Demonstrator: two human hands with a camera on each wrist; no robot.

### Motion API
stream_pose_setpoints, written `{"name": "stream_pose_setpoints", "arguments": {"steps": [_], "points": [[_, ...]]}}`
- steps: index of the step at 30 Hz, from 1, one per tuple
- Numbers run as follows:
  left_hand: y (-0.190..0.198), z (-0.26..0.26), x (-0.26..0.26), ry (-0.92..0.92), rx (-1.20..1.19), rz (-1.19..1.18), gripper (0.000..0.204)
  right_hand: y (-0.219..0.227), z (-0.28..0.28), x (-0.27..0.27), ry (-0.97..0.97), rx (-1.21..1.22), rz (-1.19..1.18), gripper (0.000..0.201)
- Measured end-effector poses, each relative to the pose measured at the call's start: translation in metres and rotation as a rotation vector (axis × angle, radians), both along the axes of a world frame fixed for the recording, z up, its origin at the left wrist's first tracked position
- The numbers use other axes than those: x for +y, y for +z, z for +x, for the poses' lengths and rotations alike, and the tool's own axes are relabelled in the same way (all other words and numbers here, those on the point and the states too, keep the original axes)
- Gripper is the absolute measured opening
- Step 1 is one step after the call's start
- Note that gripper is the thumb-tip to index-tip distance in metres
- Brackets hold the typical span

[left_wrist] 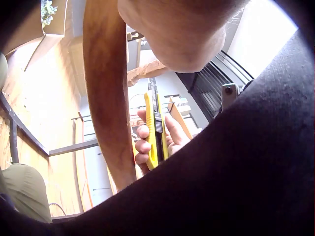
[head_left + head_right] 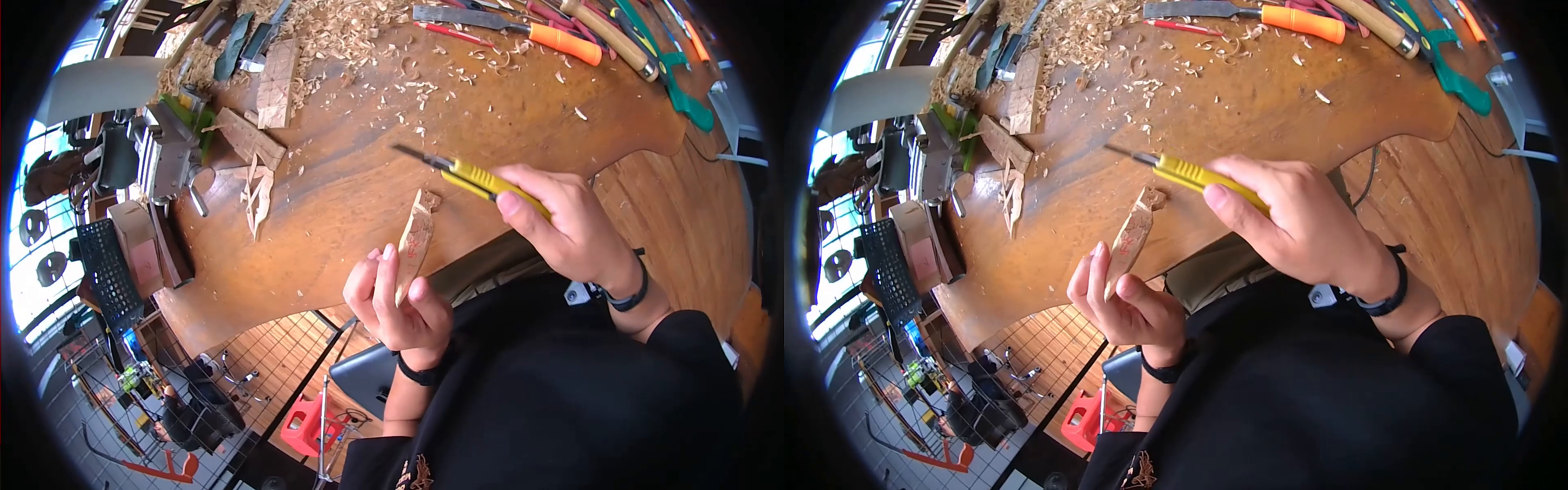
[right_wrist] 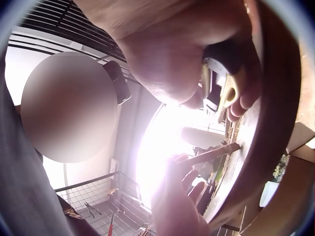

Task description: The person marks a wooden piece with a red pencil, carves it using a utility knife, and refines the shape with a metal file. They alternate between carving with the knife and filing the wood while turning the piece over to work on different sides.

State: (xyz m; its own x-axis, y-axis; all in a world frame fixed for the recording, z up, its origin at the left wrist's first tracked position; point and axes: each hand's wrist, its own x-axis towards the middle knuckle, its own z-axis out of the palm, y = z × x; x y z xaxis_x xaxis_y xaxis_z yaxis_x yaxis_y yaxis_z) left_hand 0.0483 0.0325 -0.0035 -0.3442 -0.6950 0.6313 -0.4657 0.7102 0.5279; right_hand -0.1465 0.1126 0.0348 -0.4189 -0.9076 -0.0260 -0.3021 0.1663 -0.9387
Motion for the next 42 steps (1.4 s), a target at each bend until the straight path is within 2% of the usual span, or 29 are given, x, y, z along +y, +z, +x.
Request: {"name": "stream_pose_setpoints", "arguments": {"steps": [2,4,8,14,16,23,26,29,30,32,33,34,36,37,42], "points": [[-0.002,-0.003,-0.001,0.012,0.012,-0.024,0.041,0.001,0.003,0.009,0.030,0.015,0.025,0.032],[-0.004,-0.007,-0.002,-0.042,0.077,0.022,0.042,-0.004,0.011,0.017,0.042,0.117,-0.051,0.031],[-0.011,-0.015,-0.005,-0.109,0.199,0.032,0.039,0.002,0.017,0.023,0.159,0.108,0.082,0.031],[-0.006,-0.024,-0.008,-0.096,0.214,-0.057,0.028,0.008,0.019,0.028,0.152,0.162,0.106,0.034],[-0.007,-0.030,-0.006,-0.098,0.348,0.010,0.026,0.010,0.020,0.031,0.154,0.162,0.126,0.034],[-0.010,-0.037,-0.007,-0.139,0.471,0.037,0.025,0.008,0.028,0.034,0.165,0.161,0.097,0.034],[-0.007,-0.037,-0.009,-0.147,0.593,0.107,0.028,0.010,0.029,0.034,0.194,0.149,0.112,0.035],[0.005,-0.035,-0.009,-0.210,0.795,0.298,0.044,0.009,0.029,0.033,0.220,0.150,0.128,0.037],[0.009,-0.031,-0.010,-0.209,0.795,0.298,0.044,0.009,0.029,0.033,0.227,0.164,0.128,0.037],[0.017,-0.022,-0.015,-0.532,0.850,0.461,0.051,0.008,0.029,0.031,0.211,0.180,0.109,0.035],[0.022,-0.032,-0.010,-0.485,0.981,0.476,0.052,0.008,0.029,0.030,0.193,0.196,0.090,0.033],[0.024,-0.028,-0.012,-0.484,0.982,0.476,0.052,0.007,0.028,0.030,0.194,0.197,0.090,0.033],[0.029,-0.019,-0.017,-0.661,0.733,0.542,0.052,0.007,0.027,0.030,0.202,0.210,0.090,0.034],[0.030,-0.022,-0.011,-0.528,0.702,0.501,0.053,0.007,0.026,0.030,0.202,0.210,0.089,0.034],[0.030,-0.021,-0.007,-0.481,0.656,0.475,0.049,0.004,0.030,0.030,0.223,0.222,0.130,0.038]]}}
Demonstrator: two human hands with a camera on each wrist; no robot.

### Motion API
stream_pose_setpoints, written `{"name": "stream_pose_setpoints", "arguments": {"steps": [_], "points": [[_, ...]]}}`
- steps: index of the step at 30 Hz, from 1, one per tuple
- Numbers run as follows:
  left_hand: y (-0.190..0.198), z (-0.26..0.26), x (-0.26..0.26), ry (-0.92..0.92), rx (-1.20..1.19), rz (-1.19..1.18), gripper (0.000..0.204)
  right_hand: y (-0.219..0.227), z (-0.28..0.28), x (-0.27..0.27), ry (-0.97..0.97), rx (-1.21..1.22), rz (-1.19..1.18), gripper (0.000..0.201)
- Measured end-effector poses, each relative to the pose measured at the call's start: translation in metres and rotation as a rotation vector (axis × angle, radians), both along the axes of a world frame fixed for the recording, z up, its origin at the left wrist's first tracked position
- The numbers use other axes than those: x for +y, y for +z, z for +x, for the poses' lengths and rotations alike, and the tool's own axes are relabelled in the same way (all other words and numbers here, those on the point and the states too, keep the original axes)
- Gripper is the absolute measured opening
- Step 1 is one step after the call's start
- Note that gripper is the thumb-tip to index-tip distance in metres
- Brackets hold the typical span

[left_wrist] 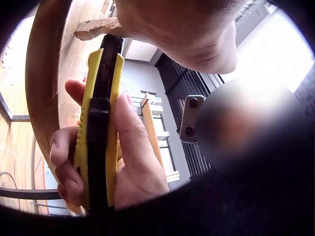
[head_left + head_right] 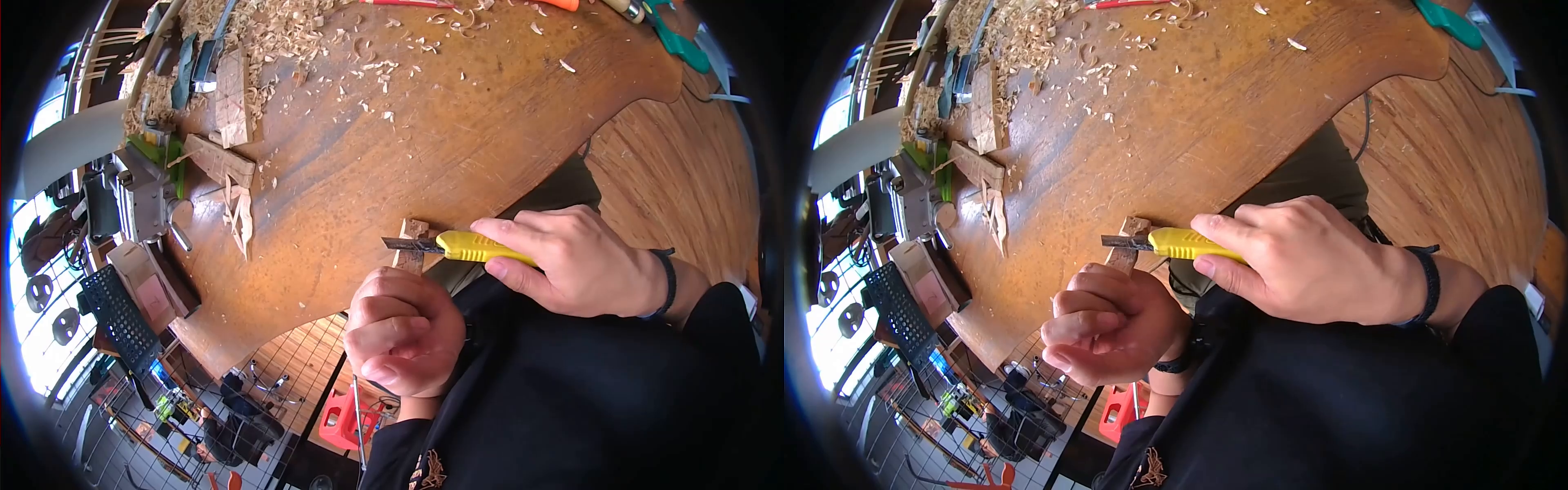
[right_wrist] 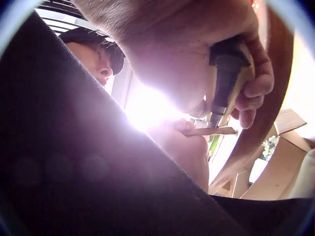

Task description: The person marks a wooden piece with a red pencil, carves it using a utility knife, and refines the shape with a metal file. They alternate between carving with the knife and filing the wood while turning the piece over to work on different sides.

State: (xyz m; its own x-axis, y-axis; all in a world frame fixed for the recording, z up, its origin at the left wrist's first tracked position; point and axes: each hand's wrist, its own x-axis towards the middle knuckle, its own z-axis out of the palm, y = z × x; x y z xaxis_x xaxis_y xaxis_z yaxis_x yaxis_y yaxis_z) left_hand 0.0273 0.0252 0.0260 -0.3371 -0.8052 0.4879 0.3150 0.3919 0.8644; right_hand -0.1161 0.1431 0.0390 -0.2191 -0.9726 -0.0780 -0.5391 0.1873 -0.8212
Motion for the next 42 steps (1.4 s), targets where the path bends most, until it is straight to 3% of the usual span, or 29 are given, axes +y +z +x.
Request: {"name": "stream_pose_setpoints", "arguments": {"steps": [2,4,10,14,19,23,25,28,32,34,38,42], "points": [[0.002,-0.003,0.003,0.023,-0.013,0.010,0.048,0.000,0.003,0.002,0.006,-0.008,0.018,0.040],[0.005,-0.006,0.006,0.177,-0.045,0.135,0.046,0.002,0.005,0.003,0.011,-0.015,0.040,0.041],[-0.003,-0.009,0.005,0.239,0.021,0.157,0.046,0.011,0.008,0.006,0.023,-0.021,0.105,0.033],[-0.013,-0.009,0.003,0.191,0.043,0.066,0.046,0.013,0.010,0.004,0.017,0.000,0.158,0.032],[-0.011,0.004,-0.006,-0.088,-0.012,0.019,0.050,0.014,0.009,0.003,0.032,0.024,0.175,0.033],[-0.009,-0.005,-0.002,-0.064,0.006,0.104,0.049,0.020,0.009,0.002,0.055,0.064,0.215,0.033],[-0.014,-0.025,-0.001,0.144,0.155,0.017,0.060,0.022,0.011,0.004,0.060,0.094,0.223,0.033],[-0.012,-0.026,-0.001,0.172,0.146,0.045,0.060,0.024,0.015,0.005,0.038,0.134,0.229,0.034],[-0.011,-0.016,0.000,0.167,0.119,0.077,0.061,0.017,0.021,-0.002,0.004,0.184,0.321,0.034],[-0.010,0.005,-0.005,-0.167,-0.103,-0.031,0.034,0.012,0.019,-0.003,-0.018,0.226,0.376,0.035],[-0.010,0.001,-0.004,-0.093,0.029,0.112,0.037,0.010,0.014,-0.003,-0.003,0.111,0.301,0.035],[-0.019,-0.009,-0.003,-0.034,0.098,0.056,0.043,0.023,0.014,-0.001,0.027,0.039,0.257,0.035]]}}
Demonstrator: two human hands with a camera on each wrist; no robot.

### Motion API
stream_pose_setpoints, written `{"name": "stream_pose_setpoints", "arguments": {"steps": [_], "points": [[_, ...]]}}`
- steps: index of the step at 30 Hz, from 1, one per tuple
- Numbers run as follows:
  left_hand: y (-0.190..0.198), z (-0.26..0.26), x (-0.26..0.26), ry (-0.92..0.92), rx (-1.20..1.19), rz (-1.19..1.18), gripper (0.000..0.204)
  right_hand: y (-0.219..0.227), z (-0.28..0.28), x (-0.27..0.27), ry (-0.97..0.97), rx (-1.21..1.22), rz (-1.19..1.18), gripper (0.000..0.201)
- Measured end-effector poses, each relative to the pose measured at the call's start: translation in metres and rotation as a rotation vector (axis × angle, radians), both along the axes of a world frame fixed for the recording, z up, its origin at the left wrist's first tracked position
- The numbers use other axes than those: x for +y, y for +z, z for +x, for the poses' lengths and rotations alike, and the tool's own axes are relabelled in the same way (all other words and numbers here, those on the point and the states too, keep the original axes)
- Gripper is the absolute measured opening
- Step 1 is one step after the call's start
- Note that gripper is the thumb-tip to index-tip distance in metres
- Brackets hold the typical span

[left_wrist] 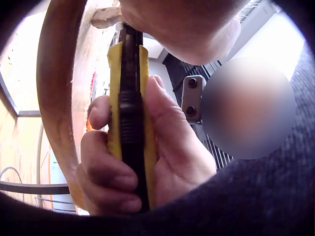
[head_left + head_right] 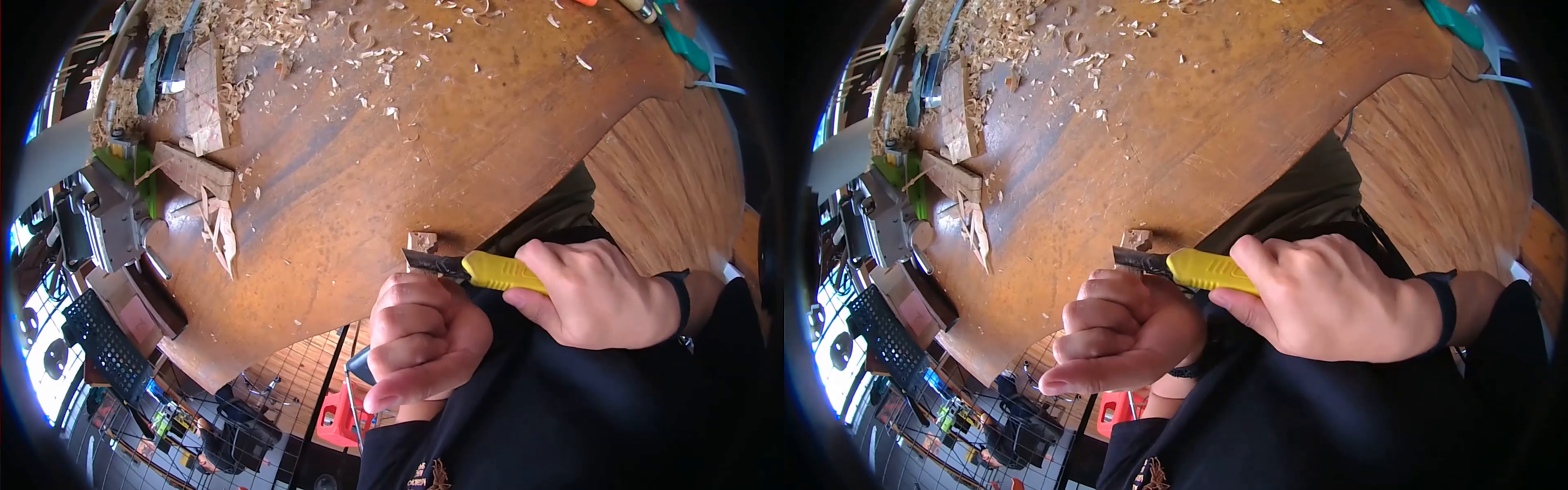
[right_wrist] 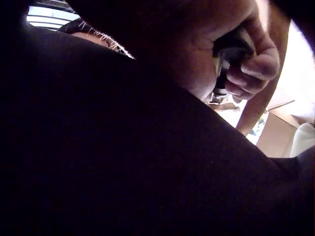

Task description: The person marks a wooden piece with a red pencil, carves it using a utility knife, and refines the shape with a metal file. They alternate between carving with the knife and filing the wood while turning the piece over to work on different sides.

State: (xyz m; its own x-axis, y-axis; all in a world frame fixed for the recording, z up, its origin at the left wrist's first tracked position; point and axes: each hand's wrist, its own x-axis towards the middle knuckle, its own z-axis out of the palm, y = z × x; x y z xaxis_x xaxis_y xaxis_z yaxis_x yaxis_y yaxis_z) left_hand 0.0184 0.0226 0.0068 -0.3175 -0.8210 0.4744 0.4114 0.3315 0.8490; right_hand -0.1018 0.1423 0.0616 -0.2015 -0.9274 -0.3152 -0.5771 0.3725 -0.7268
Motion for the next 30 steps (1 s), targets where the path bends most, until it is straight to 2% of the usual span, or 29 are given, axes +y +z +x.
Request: {"name": "stream_pose_setpoints", "arguments": {"steps": [2,5,9,10,14,18,20,24,26,27,30], "points": [[-0.003,-0.004,0.001,0.044,0.106,-0.002,0.047,0.003,-0.001,-0.001,-0.005,0.005,0.011,0.035],[-0.002,-0.004,0.000,0.041,0.081,-0.007,0.049,0.007,-0.005,-0.003,0.034,-0.010,0.064,0.036],[-0.001,-0.001,0.000,0.011,0.106,0.023,0.046,0.010,-0.002,-0.012,0.084,0.110,0.096,0.036],[0.002,0.000,-0.001,-0.010,0.062,0.036,0.044,0.010,-0.001,-0.014,0.096,0.164,0.098,0.036],[0.011,0.012,-0.009,-0.108,-0.097,0.027,0.038,0.005,-0.001,-0.017,0.085,0.136,0.063,0.036],[0.011,0.012,-0.010,-0.095,-0.124,0.025,0.037,0.005,-0.002,-0.015,0.105,0.125,0.056,0.036],[0.007,0.009,-0.007,-0.016,-0.041,0.064,0.037,0.006,-0.002,-0.010,0.114,0.107,0.064,0.036],[0.005,0.001,-0.008,-0.025,0.004,0.065,0.037,0.006,-0.002,-0.006,0.095,0.116,0.067,0.036],[0.007,-0.011,-0.006,0.132,0.006,0.040,0.059,0.007,-0.002,-0.009,0.102,0.132,0.083,0.036],[0.009,-0.011,-0.005,0.133,0.008,0.038,0.059,0.007,-0.002,-0.012,0.105,0.134,0.090,0.036],[0.013,-0.010,-0.005,0.157,-0.125,0.024,0.059,0.006,0.000,-0.016,0.103,0.143,0.085,0.036]]}}
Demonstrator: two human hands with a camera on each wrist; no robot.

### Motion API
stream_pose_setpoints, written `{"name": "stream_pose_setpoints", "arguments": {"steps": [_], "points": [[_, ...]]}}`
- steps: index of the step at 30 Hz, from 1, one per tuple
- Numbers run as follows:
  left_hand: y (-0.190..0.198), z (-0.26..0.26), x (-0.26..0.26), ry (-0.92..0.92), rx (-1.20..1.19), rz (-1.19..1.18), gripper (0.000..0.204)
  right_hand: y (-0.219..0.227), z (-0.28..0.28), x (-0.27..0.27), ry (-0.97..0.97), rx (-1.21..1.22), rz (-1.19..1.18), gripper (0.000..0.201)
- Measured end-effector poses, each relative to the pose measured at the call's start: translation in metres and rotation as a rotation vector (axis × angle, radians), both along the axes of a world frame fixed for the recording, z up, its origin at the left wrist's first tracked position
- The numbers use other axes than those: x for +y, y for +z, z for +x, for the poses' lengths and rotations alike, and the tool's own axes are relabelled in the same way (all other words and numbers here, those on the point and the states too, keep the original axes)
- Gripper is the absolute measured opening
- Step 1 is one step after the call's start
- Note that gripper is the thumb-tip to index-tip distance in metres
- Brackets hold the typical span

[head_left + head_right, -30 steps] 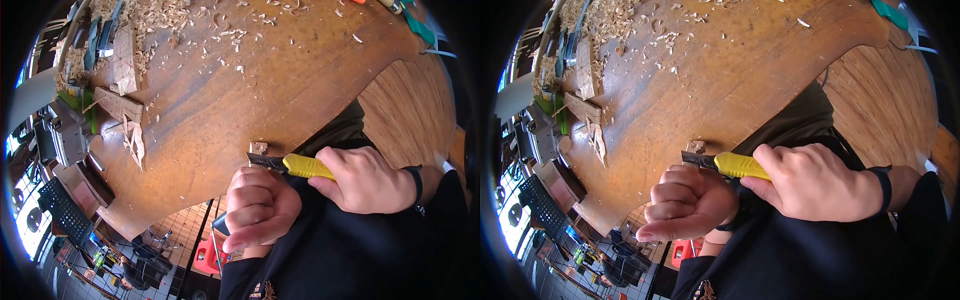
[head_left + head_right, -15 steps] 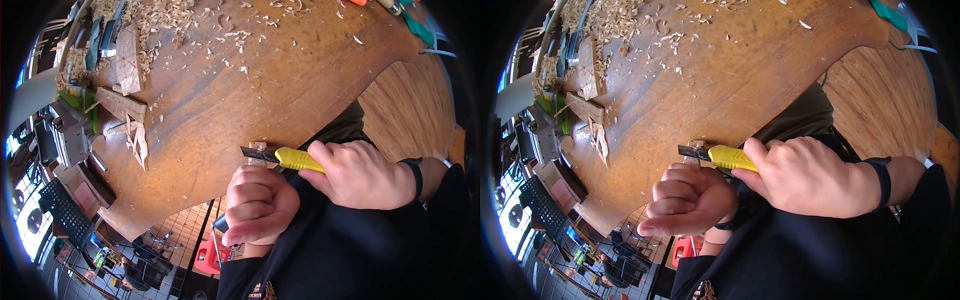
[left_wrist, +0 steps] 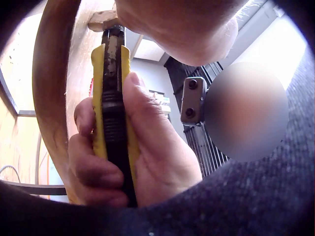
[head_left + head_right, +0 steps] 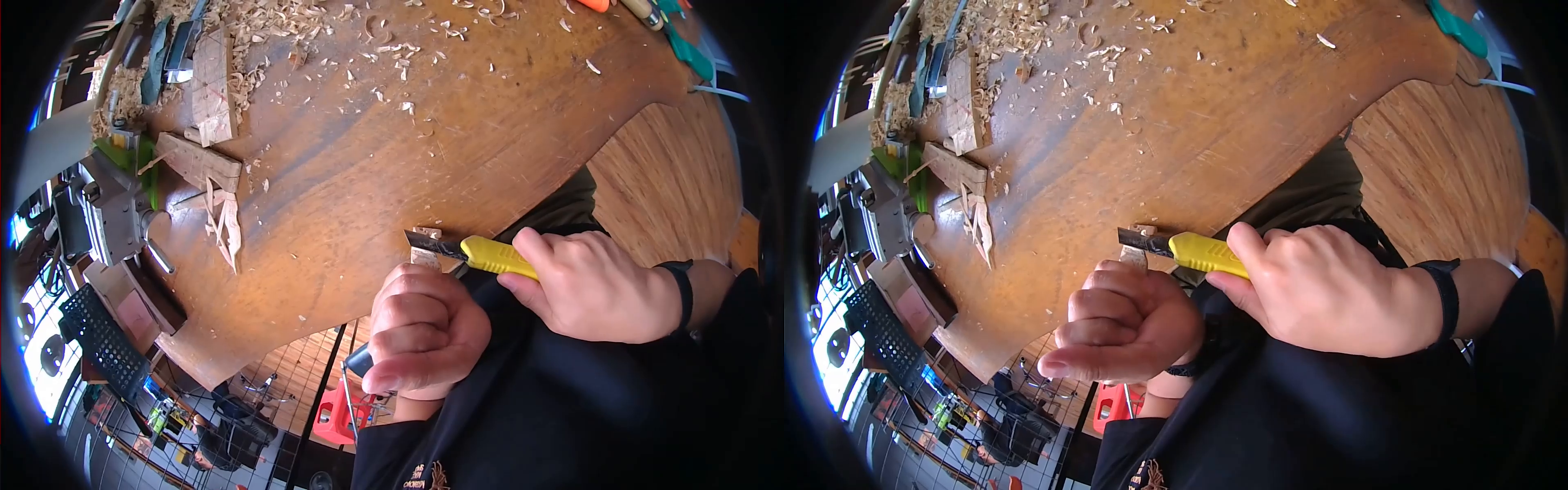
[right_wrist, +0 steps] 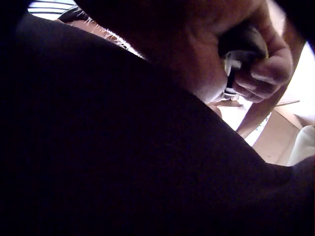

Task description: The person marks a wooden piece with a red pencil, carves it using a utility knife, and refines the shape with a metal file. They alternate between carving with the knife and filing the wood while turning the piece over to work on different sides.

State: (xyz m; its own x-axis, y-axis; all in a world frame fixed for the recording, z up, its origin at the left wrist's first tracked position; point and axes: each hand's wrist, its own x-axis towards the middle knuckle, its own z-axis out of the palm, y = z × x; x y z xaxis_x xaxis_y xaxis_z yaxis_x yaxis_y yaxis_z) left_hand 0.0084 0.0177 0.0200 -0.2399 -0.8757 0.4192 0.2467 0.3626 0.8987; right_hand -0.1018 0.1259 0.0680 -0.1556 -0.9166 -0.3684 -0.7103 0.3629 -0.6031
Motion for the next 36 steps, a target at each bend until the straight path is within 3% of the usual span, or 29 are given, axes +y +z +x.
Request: {"name": "stream_pose_setpoints", "arguments": {"steps": [9,10,11,14,21,28,30,36], "points": [[-0.001,0.002,0.002,0.032,0.082,0.063,0.059,-0.005,0.006,0.007,-0.042,0.030,-0.054,0.035],[-0.001,0.012,0.001,-0.104,0.046,0.059,0.040,-0.005,0.007,0.008,-0.047,0.033,-0.060,0.035],[0.001,0.017,-0.001,-0.238,0.010,0.055,0.032,-0.006,0.008,0.012,-0.046,0.032,-0.061,0.035],[0.001,0.020,0.001,-0.316,-0.048,0.024,0.031,-0.009,0.010,0.018,-0.065,0.048,-0.077,0.035],[-0.006,0.012,0.009,-0.211,0.150,0.110,0.039,-0.010,0.014,0.020,-0.071,0.127,-0.146,0.034],[-0.008,0.001,0.010,-0.091,0.131,0.016,0.049,-0.015,0.019,0.025,-0.109,0.118,-0.173,0.035],[-0.003,-0.010,0.012,0.104,0.084,0.051,0.058,-0.013,0.017,0.031,-0.101,0.112,-0.168,0.035],[-0.007,0.007,0.008,-0.093,0.148,0.092,0.058,-0.016,0.019,0.024,-0.100,0.128,-0.167,0.036]]}}
